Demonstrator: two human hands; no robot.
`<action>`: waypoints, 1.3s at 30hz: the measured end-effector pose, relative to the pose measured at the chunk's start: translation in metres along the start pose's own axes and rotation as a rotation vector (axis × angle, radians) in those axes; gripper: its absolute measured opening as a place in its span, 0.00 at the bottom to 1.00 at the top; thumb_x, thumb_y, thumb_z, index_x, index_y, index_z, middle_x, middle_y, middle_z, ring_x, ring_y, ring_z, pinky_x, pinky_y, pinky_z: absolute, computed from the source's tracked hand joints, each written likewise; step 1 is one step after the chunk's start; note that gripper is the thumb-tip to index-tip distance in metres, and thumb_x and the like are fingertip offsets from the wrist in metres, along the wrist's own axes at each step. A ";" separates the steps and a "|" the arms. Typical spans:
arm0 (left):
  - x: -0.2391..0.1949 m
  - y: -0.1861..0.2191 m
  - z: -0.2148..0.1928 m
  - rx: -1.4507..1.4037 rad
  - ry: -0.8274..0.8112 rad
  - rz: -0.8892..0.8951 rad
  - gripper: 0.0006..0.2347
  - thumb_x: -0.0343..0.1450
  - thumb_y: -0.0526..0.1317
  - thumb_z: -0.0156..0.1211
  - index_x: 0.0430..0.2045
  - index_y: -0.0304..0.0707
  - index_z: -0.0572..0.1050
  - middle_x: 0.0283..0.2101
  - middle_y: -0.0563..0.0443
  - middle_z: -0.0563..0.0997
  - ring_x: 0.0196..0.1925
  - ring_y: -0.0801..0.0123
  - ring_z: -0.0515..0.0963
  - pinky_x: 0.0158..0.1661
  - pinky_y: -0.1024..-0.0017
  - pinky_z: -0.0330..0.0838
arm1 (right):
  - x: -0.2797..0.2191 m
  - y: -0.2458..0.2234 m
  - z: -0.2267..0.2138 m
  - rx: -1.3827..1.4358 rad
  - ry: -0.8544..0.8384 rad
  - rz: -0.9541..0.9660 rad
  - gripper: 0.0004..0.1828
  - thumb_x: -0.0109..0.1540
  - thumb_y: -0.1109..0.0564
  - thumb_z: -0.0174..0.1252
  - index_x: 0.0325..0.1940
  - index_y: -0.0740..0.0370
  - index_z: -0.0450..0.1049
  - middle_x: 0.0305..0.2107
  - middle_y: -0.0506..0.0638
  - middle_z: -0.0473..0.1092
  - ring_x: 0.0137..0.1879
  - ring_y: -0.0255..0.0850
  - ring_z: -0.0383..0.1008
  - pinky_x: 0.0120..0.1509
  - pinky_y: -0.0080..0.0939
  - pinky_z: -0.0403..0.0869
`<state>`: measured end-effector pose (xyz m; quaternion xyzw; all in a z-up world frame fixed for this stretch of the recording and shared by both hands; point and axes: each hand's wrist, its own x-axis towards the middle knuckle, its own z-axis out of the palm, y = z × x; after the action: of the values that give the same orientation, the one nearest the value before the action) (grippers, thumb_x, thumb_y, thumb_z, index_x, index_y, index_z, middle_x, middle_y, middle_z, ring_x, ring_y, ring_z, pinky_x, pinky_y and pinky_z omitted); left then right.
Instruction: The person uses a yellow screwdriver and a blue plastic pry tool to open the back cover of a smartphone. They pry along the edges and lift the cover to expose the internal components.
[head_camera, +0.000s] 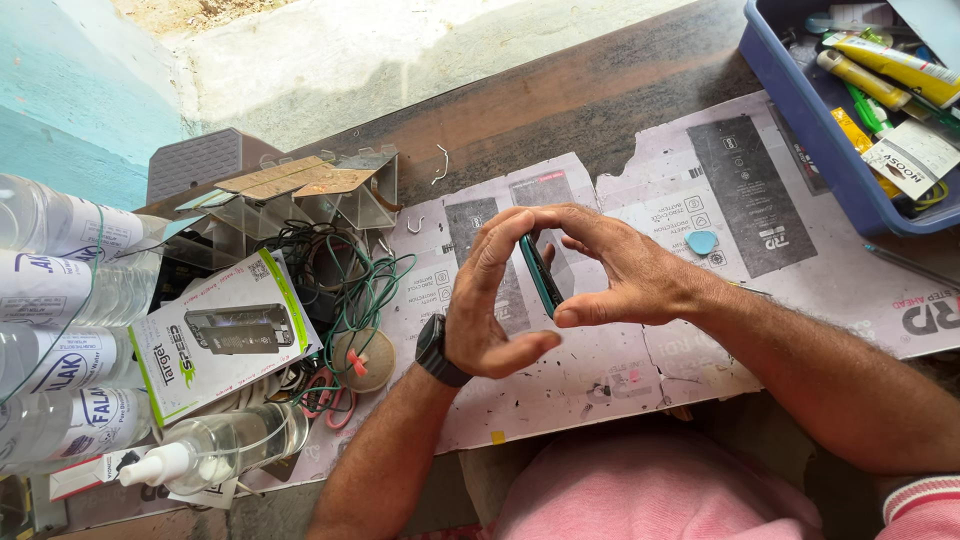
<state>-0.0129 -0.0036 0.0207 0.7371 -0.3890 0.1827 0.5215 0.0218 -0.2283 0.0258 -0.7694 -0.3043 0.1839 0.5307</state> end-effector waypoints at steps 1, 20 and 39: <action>0.000 0.001 0.000 -0.046 -0.002 -0.026 0.40 0.60 0.44 0.68 0.71 0.38 0.59 0.69 0.36 0.68 0.71 0.49 0.68 0.71 0.54 0.65 | -0.001 0.001 0.000 0.018 -0.006 0.023 0.61 0.48 0.21 0.62 0.76 0.54 0.55 0.69 0.63 0.58 0.77 0.60 0.56 0.76 0.67 0.59; 0.002 0.010 0.002 0.010 -0.074 0.085 0.40 0.66 0.43 0.80 0.70 0.38 0.58 0.68 0.39 0.71 0.72 0.50 0.72 0.67 0.61 0.74 | -0.008 0.012 0.009 -0.034 -0.032 0.154 0.77 0.37 0.10 0.57 0.78 0.54 0.49 0.77 0.69 0.37 0.79 0.71 0.43 0.75 0.72 0.53; 0.002 0.013 -0.010 -0.028 -0.039 -0.081 0.24 0.61 0.36 0.64 0.53 0.36 0.75 0.59 0.41 0.78 0.61 0.53 0.81 0.60 0.60 0.78 | -0.009 0.000 0.020 -0.359 0.224 -0.119 0.62 0.40 0.31 0.76 0.69 0.56 0.55 0.75 0.71 0.37 0.79 0.73 0.40 0.76 0.71 0.58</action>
<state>-0.0199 0.0025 0.0340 0.7483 -0.3714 0.1414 0.5311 0.0026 -0.2202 0.0177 -0.8478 -0.3160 0.0085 0.4258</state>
